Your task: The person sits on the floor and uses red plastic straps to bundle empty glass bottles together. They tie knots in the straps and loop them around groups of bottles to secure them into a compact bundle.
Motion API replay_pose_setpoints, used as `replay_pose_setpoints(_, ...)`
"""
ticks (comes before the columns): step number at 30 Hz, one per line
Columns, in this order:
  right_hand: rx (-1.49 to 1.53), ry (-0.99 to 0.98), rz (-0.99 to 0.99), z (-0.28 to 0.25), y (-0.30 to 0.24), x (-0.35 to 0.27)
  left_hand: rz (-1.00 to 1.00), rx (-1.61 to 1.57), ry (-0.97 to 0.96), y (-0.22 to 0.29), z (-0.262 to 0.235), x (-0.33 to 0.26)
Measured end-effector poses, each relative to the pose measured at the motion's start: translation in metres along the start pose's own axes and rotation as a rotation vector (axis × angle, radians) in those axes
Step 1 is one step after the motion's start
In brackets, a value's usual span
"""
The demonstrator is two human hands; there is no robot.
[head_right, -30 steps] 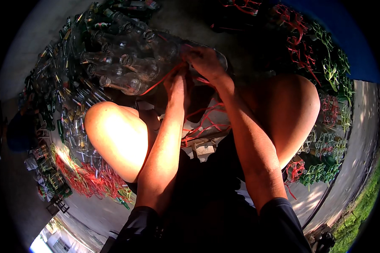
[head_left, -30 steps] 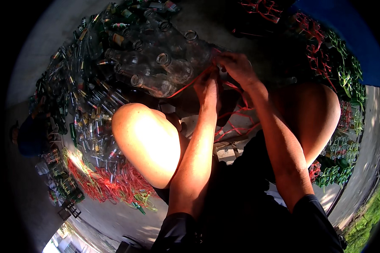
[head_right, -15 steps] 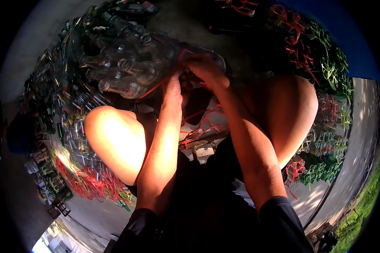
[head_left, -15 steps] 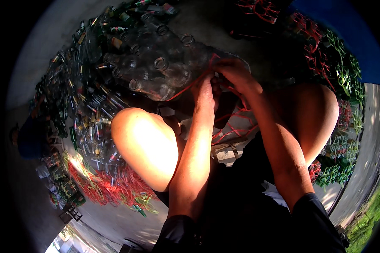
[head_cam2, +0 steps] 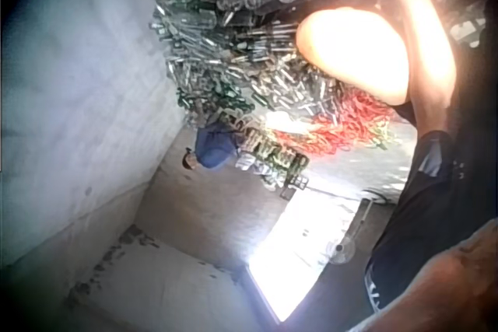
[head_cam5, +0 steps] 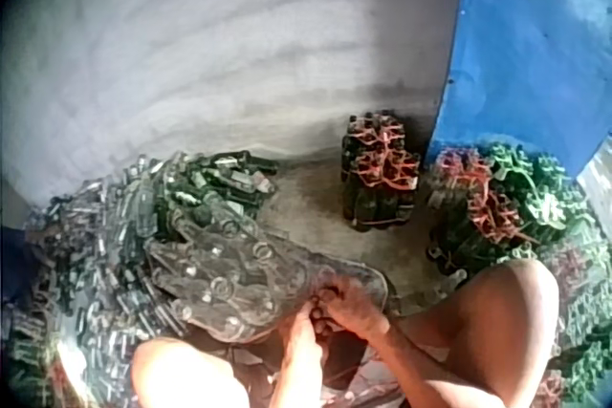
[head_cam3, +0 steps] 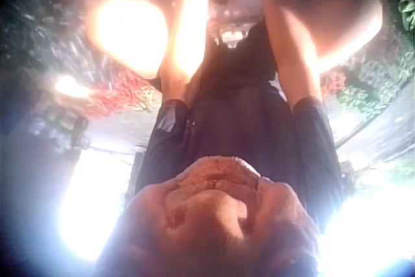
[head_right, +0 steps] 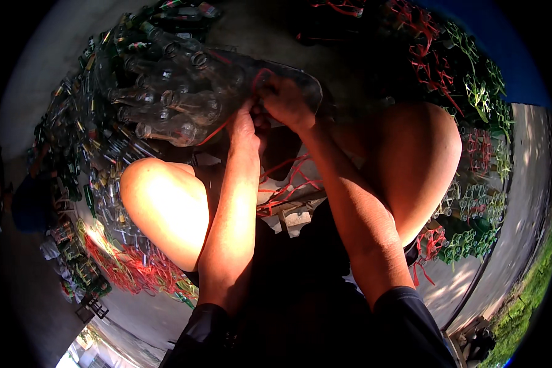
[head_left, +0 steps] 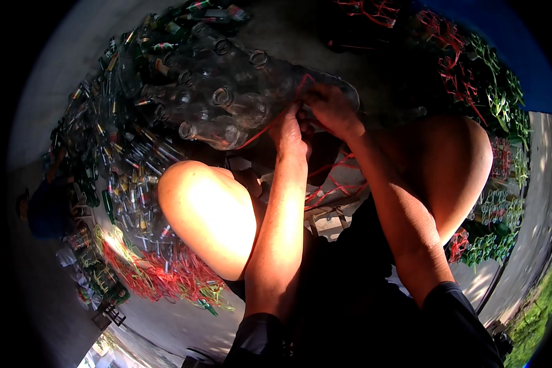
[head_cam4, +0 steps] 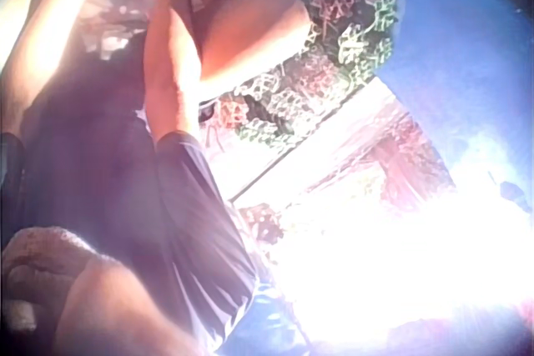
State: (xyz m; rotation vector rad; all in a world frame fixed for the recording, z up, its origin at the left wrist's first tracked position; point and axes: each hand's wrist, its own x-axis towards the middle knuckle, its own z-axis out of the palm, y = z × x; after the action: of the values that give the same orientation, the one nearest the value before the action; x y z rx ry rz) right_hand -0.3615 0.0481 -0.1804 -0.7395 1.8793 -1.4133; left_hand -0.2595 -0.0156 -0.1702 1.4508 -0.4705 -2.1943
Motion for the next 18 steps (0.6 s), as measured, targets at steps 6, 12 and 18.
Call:
replay_pose_setpoints(6,-0.065,0.068,-0.051,0.002,-0.004,-0.004,0.035,0.061,0.045,0.001,0.003,-0.001)
replay_pose_setpoints(12,-0.025,0.043,-0.100,0.002,-0.002,-0.005,0.056,0.105,0.070,0.000,0.001,0.001)
replay_pose_setpoints(18,0.286,-0.032,0.013,-0.004,0.015,-0.001,0.018,0.105,0.037,-0.002,0.004,0.005)
